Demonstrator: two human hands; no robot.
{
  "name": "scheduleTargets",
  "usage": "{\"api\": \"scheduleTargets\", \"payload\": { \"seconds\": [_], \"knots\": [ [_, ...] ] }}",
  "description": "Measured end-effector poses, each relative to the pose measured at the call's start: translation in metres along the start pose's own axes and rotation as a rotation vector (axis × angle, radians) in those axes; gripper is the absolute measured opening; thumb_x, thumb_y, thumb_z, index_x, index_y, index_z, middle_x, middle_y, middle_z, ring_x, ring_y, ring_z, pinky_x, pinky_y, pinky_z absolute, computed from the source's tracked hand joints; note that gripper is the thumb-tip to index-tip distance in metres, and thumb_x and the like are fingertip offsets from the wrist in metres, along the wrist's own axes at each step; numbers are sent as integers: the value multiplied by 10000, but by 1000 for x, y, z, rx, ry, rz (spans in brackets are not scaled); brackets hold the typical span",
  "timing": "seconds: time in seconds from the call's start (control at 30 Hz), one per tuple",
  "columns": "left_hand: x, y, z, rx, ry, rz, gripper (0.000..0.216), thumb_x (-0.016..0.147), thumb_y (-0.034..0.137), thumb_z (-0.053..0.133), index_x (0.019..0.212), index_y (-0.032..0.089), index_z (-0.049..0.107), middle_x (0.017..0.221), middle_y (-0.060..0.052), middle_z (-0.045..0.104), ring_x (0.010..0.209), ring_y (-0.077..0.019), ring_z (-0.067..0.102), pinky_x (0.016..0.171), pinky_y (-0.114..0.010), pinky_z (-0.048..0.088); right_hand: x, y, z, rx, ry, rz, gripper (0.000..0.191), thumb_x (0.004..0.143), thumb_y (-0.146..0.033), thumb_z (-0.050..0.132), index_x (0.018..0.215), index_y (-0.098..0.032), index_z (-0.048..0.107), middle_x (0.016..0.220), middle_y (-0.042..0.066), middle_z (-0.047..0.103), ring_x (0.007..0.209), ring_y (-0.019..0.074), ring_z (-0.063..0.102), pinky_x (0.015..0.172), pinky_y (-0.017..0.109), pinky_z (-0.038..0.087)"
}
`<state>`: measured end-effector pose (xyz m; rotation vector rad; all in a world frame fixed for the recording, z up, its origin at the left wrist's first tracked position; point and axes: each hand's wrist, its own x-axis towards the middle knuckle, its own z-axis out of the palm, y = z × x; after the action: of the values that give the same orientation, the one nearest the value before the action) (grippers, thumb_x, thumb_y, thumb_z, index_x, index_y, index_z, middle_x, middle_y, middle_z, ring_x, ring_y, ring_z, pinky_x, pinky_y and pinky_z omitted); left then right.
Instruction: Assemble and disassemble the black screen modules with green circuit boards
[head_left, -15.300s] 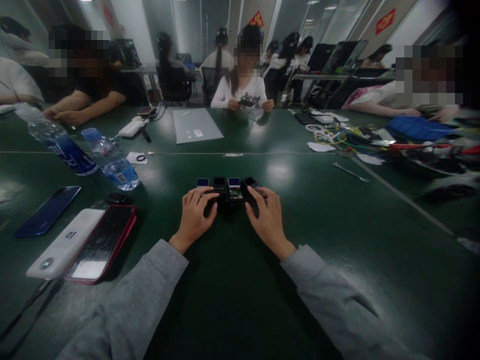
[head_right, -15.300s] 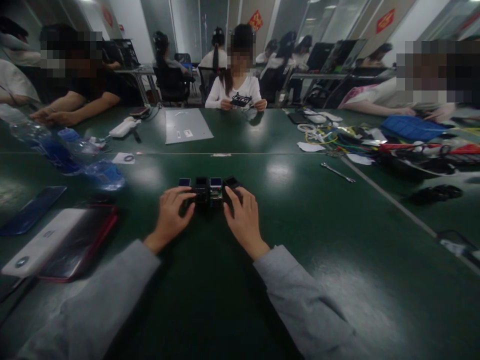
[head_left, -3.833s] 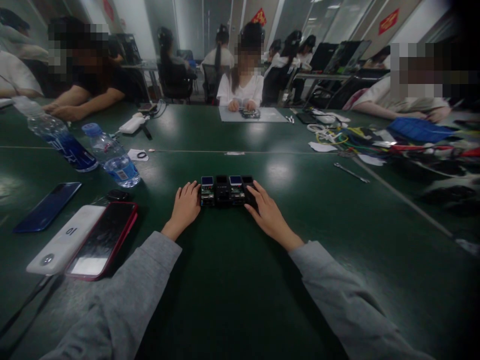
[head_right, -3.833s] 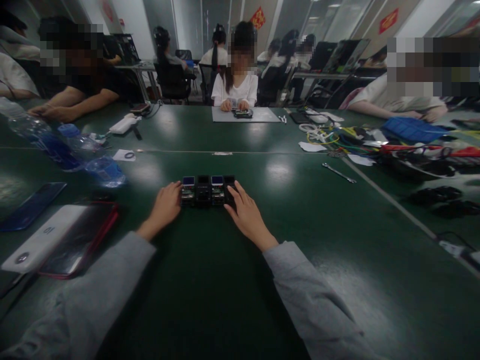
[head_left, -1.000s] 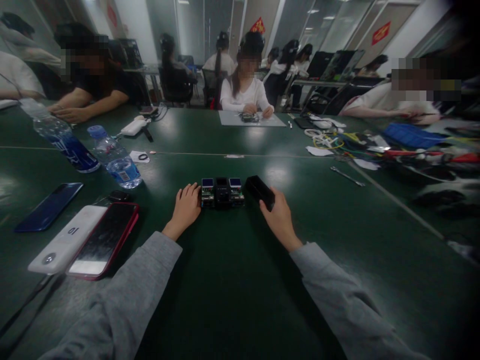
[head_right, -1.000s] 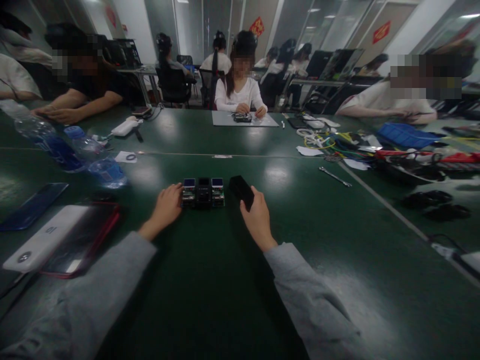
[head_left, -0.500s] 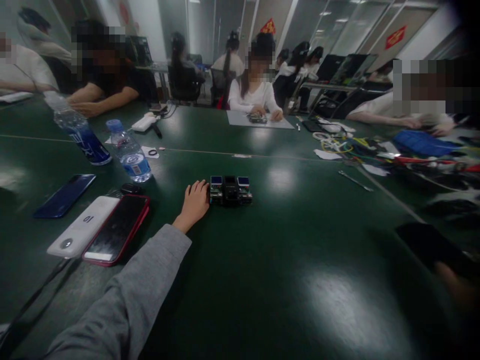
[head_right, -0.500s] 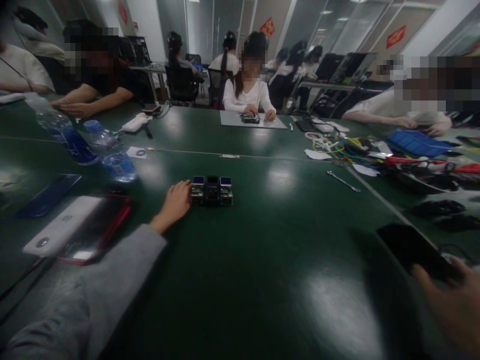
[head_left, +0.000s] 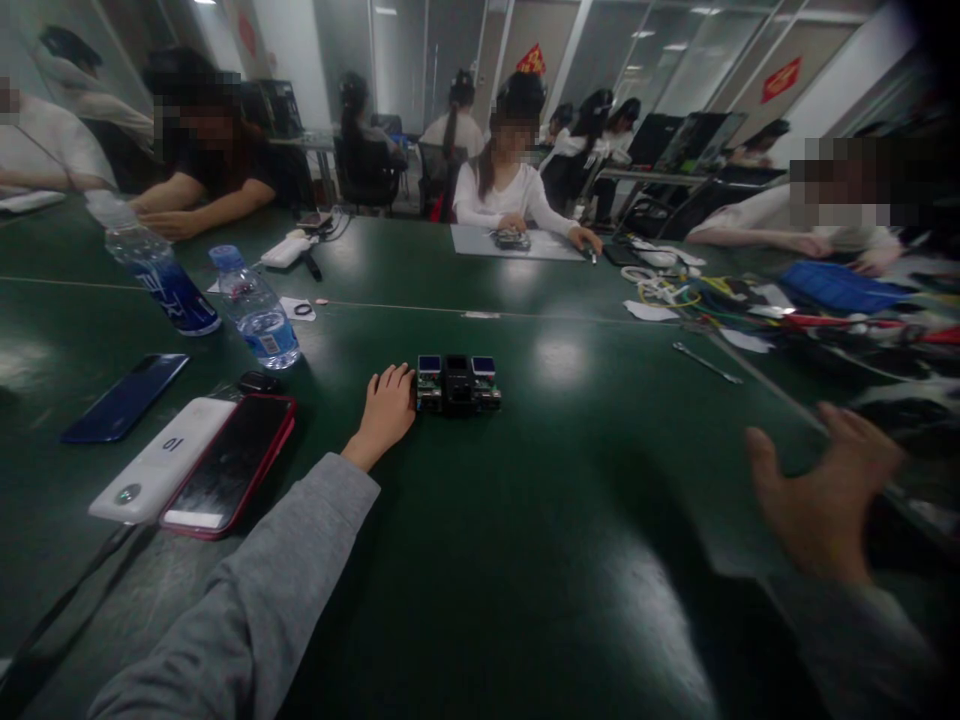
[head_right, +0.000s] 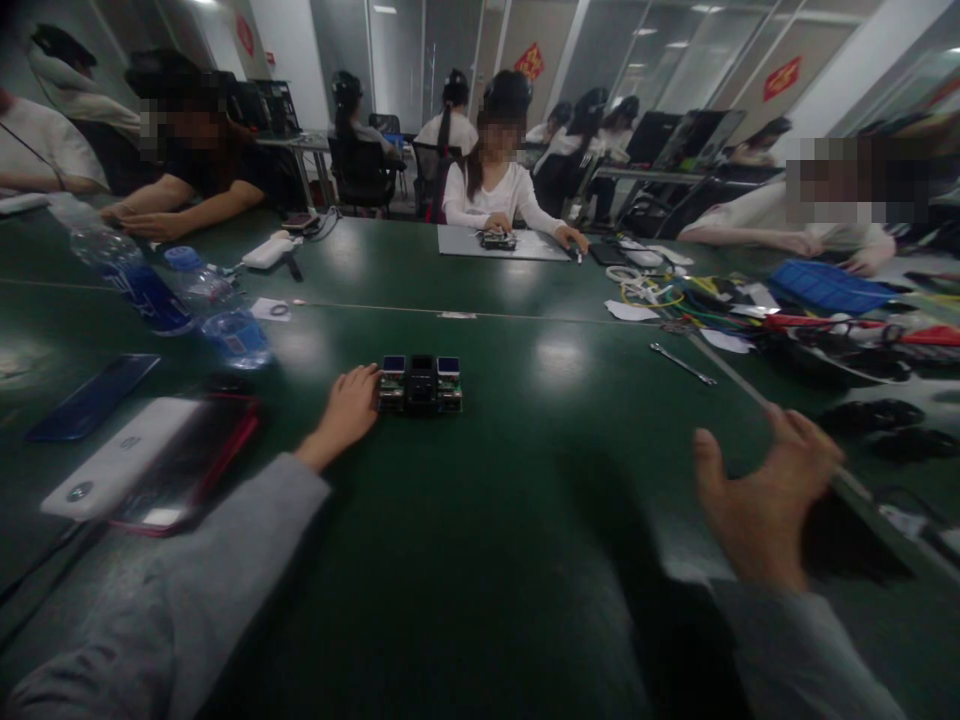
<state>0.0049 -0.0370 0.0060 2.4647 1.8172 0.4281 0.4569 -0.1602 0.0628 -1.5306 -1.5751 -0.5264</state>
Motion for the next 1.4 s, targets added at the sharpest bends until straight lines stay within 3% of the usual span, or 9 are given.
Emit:
{"api": "scheduleTargets", "payload": {
  "seconds": [0.1, 0.23, 0.33, 0.47, 0.73, 0.87, 0.97, 1.17, 1.4],
  "knots": [
    [0, 0, -1, -1, -4, -3, 520, 869, 148, 409, 1388, 119, 404, 1495, -133, 381, 1394, -283, 326, 1151, -522, 253, 5, -53, 51, 63, -103, -69, 605, 895, -498, 547, 1421, -242, 391, 1369, 144, 438, 1307, 307, 385, 1085, 533, 337],
    [-1, 2, -1, 9, 14, -2, 513, 869, 143, 399, 1382, 119, 416, 1490, -128, 393, 1389, -277, 333, 1149, -511, 257, -5, -143, 115, 313, -385, -138, 496, 921, -425, 527, 1372, -251, 416, 1434, 107, 361, 1332, 277, 361, 1089, 528, 356],
    [-1, 2, 0, 16, 29, -8, 515, 862, 129, 397, 1376, 126, 426, 1484, -121, 404, 1387, -275, 336, 1146, -508, 263, -15, -177, 142, 410, -522, -156, 484, 897, -367, 566, 1346, -250, 432, 1443, 111, 337, 1324, 293, 373, 1063, 532, 398],
    [-1, 2, 2, 17, 32, -1, 532, 843, 124, 414, 1375, 122, 424, 1487, -119, 400, 1387, -282, 332, 1143, -506, 267, -20, -177, 151, 426, -650, -123, 473, 894, -302, 550, 1349, -265, 428, 1468, 103, 304, 1245, 305, 467, 967, 533, 492],
    [0, 0, 3, -2, 20, 2, 533, 845, 132, 422, 1379, 126, 414, 1489, -128, 391, 1388, -283, 331, 1141, -518, 266, -19, -170, 150, 431, -567, -3, 367, 927, -290, 503, 1290, -242, 473, 1396, 102, 420, 1197, 275, 518, 967, 486, 492],
    [0, 0, 3, 2, 16, 9, 528, 853, 144, 424, 1380, 122, 411, 1492, -126, 387, 1391, -284, 325, 1144, -517, 263, -19, -166, 154, 478, -482, 82, 311, 924, -317, 519, 1213, -202, 504, 1228, 111, 557, 1128, 256, 558, 973, 460, 473],
    [0, 0, 2, 1, 15, 9, 516, 862, 148, 412, 1378, 119, 415, 1490, -124, 390, 1391, -283, 326, 1147, -515, 261, -22, -159, 160, 519, -493, 204, 286, 928, -361, 506, 1155, -189, 511, 1095, 111, 621, 1018, 258, 610, 906, 466, 500],
    [0, 0, 0, -6, 3, 4, 534, 850, 128, 424, 1384, 125, 408, 1501, -126, 375, 1398, -281, 317, 1151, -522, 253, -26, -153, 166, 559, -464, 285, 294, 933, -405, 469, 1129, -187, 487, 1091, 136, 627, 1002, 266, 622, 885, 477, 506],
    [1, 2, 0, -1, 4, -4, 518, 858, 128, 407, 1377, 119, 420, 1493, -130, 386, 1391, -280, 326, 1149, -514, 253, -25, -154, 166, 603, -422, 305, 376, 941, -393, 439, 1239, -167, 409, 1147, 163, 605, 1054, 261, 608, 916, 473, 494]
  ]
}}
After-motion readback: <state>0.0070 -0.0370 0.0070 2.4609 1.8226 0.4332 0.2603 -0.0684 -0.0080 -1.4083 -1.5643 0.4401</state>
